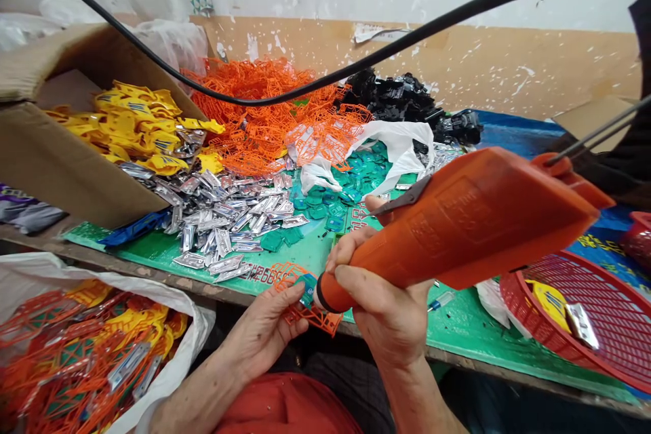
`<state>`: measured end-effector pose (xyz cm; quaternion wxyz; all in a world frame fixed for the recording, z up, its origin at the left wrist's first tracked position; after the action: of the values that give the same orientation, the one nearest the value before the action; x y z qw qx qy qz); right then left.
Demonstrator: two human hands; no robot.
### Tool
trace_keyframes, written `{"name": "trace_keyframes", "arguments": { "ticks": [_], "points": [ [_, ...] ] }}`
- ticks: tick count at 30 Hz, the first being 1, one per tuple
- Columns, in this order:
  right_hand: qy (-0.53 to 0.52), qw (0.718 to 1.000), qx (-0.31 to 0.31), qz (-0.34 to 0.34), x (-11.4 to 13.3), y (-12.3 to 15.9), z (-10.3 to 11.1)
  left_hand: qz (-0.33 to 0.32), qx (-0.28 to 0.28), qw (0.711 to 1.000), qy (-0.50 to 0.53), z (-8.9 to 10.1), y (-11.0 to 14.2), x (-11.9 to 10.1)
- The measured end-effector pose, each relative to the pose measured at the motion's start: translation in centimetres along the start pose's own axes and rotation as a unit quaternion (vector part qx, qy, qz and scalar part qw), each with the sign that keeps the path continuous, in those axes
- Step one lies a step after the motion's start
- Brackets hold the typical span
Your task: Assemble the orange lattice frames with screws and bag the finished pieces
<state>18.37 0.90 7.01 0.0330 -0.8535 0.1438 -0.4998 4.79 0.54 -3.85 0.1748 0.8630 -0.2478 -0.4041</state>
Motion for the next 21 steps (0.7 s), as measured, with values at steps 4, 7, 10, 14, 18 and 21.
{"name": "trace_keyframes", "arguments": {
  "ticks": [4, 7, 10, 14, 18, 21],
  "points": [
    [0.004, 1.0, -0.006, -0.003, -0.1, 0.1, 0.0, 0.0, -0.014, 1.0, -0.003, -0.1, 0.1, 0.1],
    [-0.001, 1.0, -0.007, -0.008, -0.4, 0.3, 0.1, 0.001, -0.024, 1.0, -0.006, -0.1, 0.1, 0.1],
    [0.007, 1.0, -0.005, -0.004, -0.6, 0.5, 0.0, 0.0, -0.021, 1.0, -0.004, -0.2, 0.1, 0.0],
    [0.033, 0.999, -0.001, -0.007, -0.9, 0.8, 0.0, 0.005, -0.017, 1.0, 0.009, -0.3, 0.2, -0.1],
    [0.048, 0.999, 0.019, -0.01, -1.6, 1.1, 0.3, 0.009, -0.031, 0.999, 0.013, -0.1, 0.0, -0.2],
    [0.041, 0.999, 0.017, -0.003, -2.0, 1.2, 0.6, 0.011, -0.013, 1.0, -0.004, -0.3, 0.0, -0.3]
  ]
}}
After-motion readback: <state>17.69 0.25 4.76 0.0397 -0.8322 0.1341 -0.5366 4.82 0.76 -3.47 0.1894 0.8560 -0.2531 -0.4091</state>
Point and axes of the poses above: each hand's wrist, its own y-axis away from the middle knuckle, its own z-axis out of the back of the hand, x = y × z, the point moved 3 cm from there along -y, towards the middle knuckle, and after that the axes turned 6 degrees about -z, right-handed, at the moved point
